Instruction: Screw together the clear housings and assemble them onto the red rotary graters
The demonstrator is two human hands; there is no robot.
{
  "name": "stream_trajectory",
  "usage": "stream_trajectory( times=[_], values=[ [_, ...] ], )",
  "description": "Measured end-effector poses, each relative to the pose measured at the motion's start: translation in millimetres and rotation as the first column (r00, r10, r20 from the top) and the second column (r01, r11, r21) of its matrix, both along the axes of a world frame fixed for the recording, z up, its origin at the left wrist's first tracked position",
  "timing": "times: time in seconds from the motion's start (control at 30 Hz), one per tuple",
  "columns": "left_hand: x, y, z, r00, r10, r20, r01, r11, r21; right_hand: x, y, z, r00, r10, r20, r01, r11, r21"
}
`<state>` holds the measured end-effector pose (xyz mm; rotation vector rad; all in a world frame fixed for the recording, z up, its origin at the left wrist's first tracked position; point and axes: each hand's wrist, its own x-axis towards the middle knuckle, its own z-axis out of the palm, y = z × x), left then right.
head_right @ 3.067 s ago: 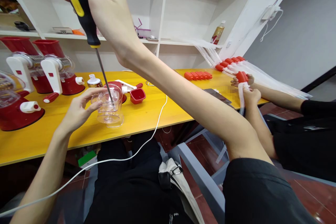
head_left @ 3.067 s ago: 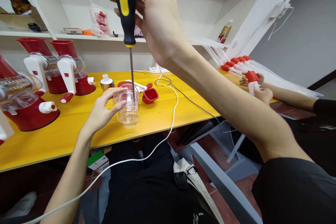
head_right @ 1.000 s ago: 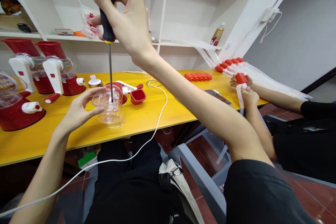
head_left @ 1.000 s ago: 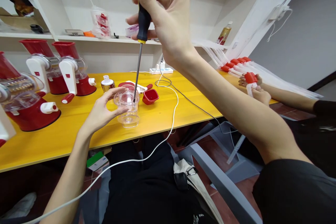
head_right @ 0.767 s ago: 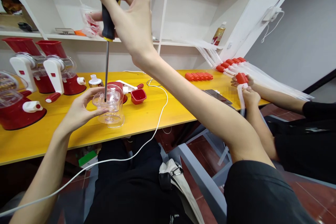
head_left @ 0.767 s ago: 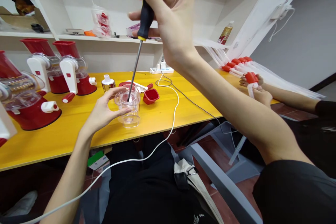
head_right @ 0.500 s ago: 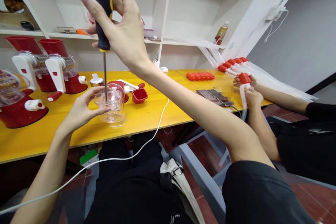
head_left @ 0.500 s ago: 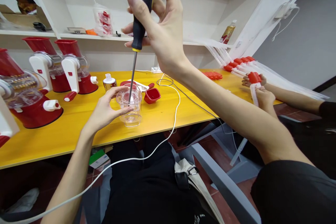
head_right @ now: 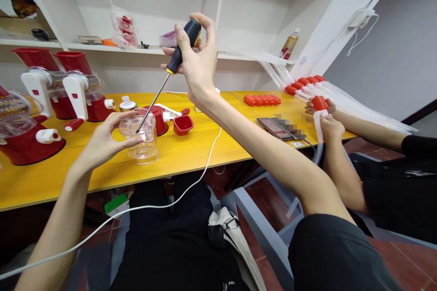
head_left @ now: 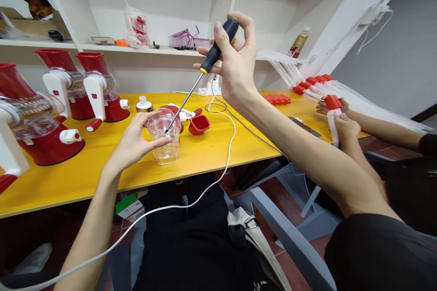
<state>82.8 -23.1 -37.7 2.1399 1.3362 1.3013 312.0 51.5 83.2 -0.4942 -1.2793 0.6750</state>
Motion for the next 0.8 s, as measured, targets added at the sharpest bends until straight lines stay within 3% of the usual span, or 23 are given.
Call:
stream_trajectory(
  times=[0.13,0.27,0.43,0.6,0.67,0.8],
  values=[
    [-6.3,-2.4,3.2,0.994,-0.054,0.095,0.063,0.993,-0.104,-2.6,2.1,3.1,0.998,0.057,-0.032,-0.056,0.998,0.01],
    [-7.2,-3.9,6.0,0.994,-0.018,0.104,0.035,0.987,-0.156,-3.6,0.6,3.9,0.996,0.091,-0.003,-0.091,0.995,0.033],
    [-2.4,-9.5,9.8,0.995,0.096,-0.011,-0.097,0.99,-0.101,-2.6,-21.8,14.2,0.99,0.045,0.133,-0.056,0.995,0.082],
    [-4.0,-19.3,14.5,0.954,0.234,-0.187,-0.239,0.971,0.0,-6.2,-50.0,28.7,0.964,0.114,0.238,-0.163,0.966,0.199],
    [-3.0,-20.7,15.5,0.962,0.205,-0.18,-0.197,0.978,0.06,-9.7,-55.9,30.4,0.955,0.144,0.26,-0.208,0.949,0.238],
    [2.2,-16.6,13.6,0.989,0.022,-0.144,-0.013,0.998,0.065,-15.8,-52.0,29.7,0.937,0.114,0.33,-0.194,0.956,0.221]
  ],
)
